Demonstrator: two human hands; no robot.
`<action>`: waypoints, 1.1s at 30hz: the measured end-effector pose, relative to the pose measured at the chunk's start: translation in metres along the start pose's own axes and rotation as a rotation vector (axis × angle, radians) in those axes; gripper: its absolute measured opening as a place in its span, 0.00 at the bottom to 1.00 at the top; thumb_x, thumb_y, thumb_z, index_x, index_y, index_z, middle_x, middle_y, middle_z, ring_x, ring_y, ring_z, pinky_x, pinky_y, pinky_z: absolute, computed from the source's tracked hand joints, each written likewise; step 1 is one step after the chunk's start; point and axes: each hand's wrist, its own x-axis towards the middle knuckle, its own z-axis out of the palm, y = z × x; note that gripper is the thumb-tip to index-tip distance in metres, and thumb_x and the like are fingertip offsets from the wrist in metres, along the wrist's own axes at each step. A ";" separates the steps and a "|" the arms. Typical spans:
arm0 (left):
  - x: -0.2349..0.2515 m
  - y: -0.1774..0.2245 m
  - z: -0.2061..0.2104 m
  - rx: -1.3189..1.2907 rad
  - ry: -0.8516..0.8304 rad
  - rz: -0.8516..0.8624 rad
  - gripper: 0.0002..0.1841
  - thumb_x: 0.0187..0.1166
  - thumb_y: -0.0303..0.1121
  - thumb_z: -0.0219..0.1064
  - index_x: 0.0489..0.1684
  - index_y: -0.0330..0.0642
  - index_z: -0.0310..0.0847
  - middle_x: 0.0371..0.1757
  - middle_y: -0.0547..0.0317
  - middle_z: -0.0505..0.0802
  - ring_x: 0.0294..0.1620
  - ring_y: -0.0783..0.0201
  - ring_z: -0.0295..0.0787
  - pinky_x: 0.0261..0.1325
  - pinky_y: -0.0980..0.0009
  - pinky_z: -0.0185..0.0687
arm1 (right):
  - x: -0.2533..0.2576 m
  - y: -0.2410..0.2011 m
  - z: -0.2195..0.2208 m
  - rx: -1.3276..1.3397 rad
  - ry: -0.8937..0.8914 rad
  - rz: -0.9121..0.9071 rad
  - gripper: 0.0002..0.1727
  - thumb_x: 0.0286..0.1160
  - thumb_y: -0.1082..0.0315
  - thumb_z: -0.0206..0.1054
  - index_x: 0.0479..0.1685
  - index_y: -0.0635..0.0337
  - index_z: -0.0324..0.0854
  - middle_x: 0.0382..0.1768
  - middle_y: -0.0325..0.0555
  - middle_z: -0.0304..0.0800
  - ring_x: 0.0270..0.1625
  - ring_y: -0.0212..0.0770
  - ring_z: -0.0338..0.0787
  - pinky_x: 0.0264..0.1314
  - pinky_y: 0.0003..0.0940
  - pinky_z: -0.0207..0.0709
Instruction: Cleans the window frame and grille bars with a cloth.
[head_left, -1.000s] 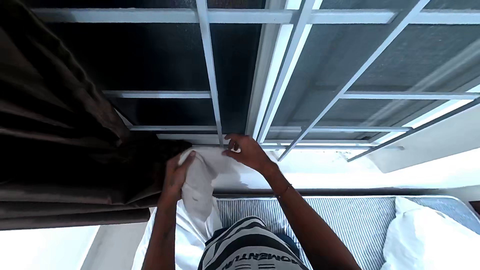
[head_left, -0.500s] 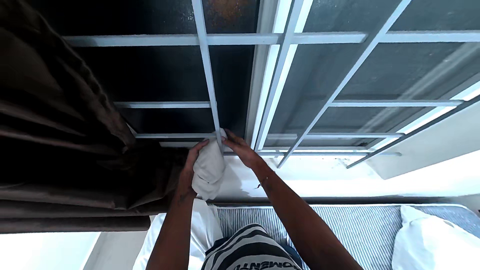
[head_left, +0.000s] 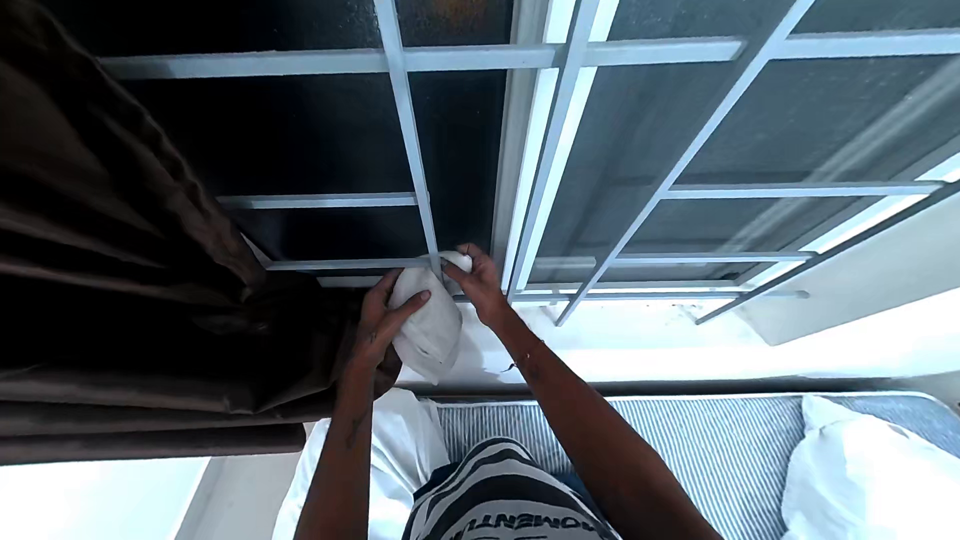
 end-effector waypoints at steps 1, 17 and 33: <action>-0.003 -0.010 0.001 0.017 0.034 -0.009 0.34 0.73 0.45 0.79 0.83 0.61 0.74 0.68 0.58 0.91 0.60 0.58 0.92 0.60 0.55 0.91 | -0.005 0.001 0.001 -0.001 0.030 -0.034 0.12 0.72 0.68 0.76 0.47 0.63 0.82 0.38 0.47 0.88 0.40 0.36 0.88 0.46 0.36 0.85; 0.068 -0.037 0.017 -0.066 0.713 0.047 0.32 0.64 0.22 0.81 0.71 0.30 0.75 0.64 0.44 0.89 0.66 0.59 0.88 0.71 0.61 0.84 | 0.023 -0.007 0.006 -0.320 0.298 0.013 0.14 0.69 0.63 0.80 0.48 0.62 0.92 0.41 0.52 0.96 0.46 0.45 0.94 0.55 0.52 0.85; -0.024 -0.043 0.087 0.386 0.481 0.167 0.27 0.87 0.37 0.64 0.85 0.43 0.67 0.63 0.41 0.91 0.58 0.46 0.92 0.61 0.46 0.87 | -0.034 0.026 -0.004 -0.478 0.185 -0.213 0.12 0.69 0.73 0.73 0.49 0.68 0.90 0.43 0.56 0.95 0.46 0.48 0.95 0.54 0.50 0.88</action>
